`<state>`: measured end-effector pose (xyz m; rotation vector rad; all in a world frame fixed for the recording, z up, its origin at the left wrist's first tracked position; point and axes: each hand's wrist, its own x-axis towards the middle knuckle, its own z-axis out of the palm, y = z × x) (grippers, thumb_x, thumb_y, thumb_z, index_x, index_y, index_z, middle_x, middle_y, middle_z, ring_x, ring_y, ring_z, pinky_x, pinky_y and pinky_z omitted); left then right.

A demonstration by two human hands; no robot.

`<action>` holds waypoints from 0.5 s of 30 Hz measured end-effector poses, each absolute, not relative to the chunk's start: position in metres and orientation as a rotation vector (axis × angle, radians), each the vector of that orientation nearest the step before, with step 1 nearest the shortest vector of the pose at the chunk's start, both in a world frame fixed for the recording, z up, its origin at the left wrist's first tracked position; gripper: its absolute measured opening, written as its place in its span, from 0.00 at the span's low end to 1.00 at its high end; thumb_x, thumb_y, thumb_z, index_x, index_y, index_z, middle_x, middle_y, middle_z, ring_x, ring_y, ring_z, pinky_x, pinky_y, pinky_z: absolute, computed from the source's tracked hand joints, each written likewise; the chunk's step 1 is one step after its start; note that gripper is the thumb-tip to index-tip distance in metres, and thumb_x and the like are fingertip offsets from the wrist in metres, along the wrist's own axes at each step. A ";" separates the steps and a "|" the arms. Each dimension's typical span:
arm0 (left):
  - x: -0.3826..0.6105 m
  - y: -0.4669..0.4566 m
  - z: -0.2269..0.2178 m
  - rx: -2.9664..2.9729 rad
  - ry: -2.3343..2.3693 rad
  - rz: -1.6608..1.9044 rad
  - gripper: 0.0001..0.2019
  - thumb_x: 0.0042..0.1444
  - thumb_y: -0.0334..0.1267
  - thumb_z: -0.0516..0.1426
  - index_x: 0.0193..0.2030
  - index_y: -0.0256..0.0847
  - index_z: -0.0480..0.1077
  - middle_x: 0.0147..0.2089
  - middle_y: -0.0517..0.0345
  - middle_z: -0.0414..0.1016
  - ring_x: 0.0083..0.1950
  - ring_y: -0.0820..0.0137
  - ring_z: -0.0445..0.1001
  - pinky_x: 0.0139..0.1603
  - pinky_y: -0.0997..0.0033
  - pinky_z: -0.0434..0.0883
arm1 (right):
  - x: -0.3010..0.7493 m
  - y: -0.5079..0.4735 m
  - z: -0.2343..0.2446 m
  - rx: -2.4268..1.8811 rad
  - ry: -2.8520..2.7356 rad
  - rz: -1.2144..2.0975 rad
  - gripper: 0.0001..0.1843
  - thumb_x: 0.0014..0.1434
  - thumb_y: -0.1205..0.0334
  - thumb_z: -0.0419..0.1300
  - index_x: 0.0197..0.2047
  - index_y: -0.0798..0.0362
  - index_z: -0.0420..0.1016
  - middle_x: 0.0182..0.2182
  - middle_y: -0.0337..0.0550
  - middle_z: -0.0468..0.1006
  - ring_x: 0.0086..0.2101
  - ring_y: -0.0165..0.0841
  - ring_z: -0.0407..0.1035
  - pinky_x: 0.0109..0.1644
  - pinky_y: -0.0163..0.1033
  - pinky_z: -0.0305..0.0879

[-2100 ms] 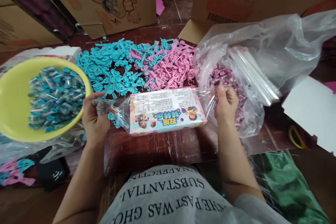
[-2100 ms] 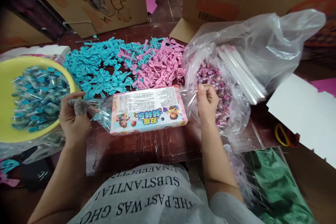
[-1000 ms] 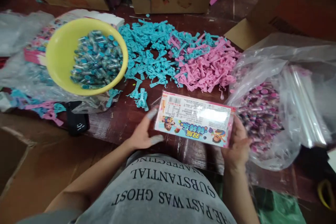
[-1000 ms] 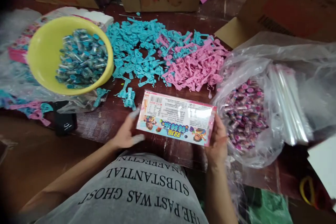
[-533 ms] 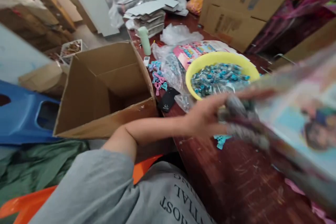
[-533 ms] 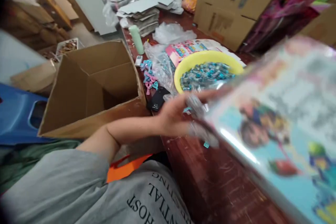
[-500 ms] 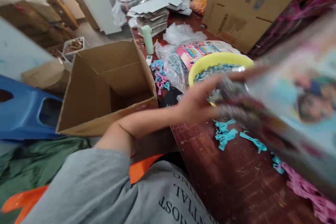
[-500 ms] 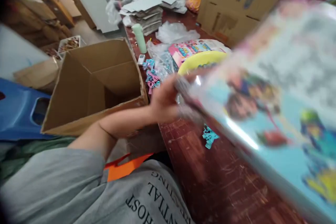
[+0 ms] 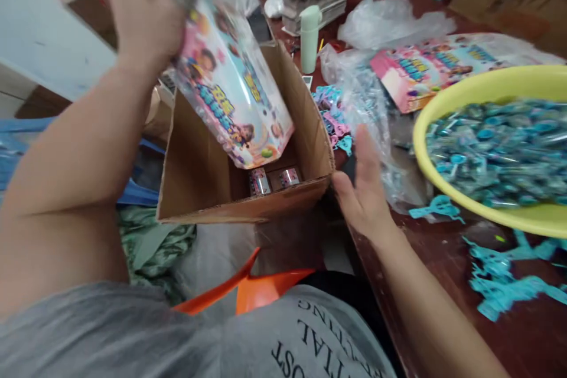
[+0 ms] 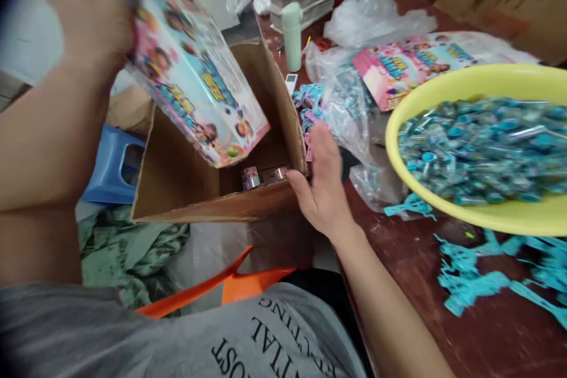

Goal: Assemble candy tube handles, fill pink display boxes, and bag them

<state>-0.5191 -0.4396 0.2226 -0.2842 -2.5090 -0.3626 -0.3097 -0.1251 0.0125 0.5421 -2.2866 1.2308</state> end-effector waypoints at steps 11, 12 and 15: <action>-0.618 -0.448 -0.082 -0.289 -3.504 0.120 0.28 0.58 0.64 0.65 0.39 0.35 0.82 0.40 0.44 0.81 0.55 0.48 0.77 0.55 0.59 0.67 | -0.175 -0.089 -0.116 -0.008 -2.544 0.795 0.41 0.68 0.54 0.61 0.80 0.50 0.55 0.72 0.63 0.64 0.73 0.62 0.55 0.71 0.80 0.54; -0.624 -0.449 -0.105 -0.262 -3.543 0.068 0.27 0.59 0.63 0.64 0.40 0.35 0.82 0.39 0.44 0.80 0.53 0.49 0.76 0.52 0.60 0.66 | -0.177 -0.089 -0.115 -0.015 -2.572 0.799 0.41 0.67 0.53 0.61 0.80 0.50 0.55 0.73 0.63 0.64 0.74 0.63 0.54 0.71 0.79 0.54; -0.635 -0.445 -0.158 -0.267 -3.610 -0.024 0.29 0.61 0.64 0.60 0.40 0.33 0.82 0.34 0.44 0.78 0.46 0.52 0.75 0.47 0.62 0.64 | -0.182 -0.088 -0.110 -0.048 -2.638 0.781 0.42 0.67 0.50 0.60 0.80 0.50 0.54 0.74 0.62 0.61 0.75 0.62 0.51 0.72 0.78 0.51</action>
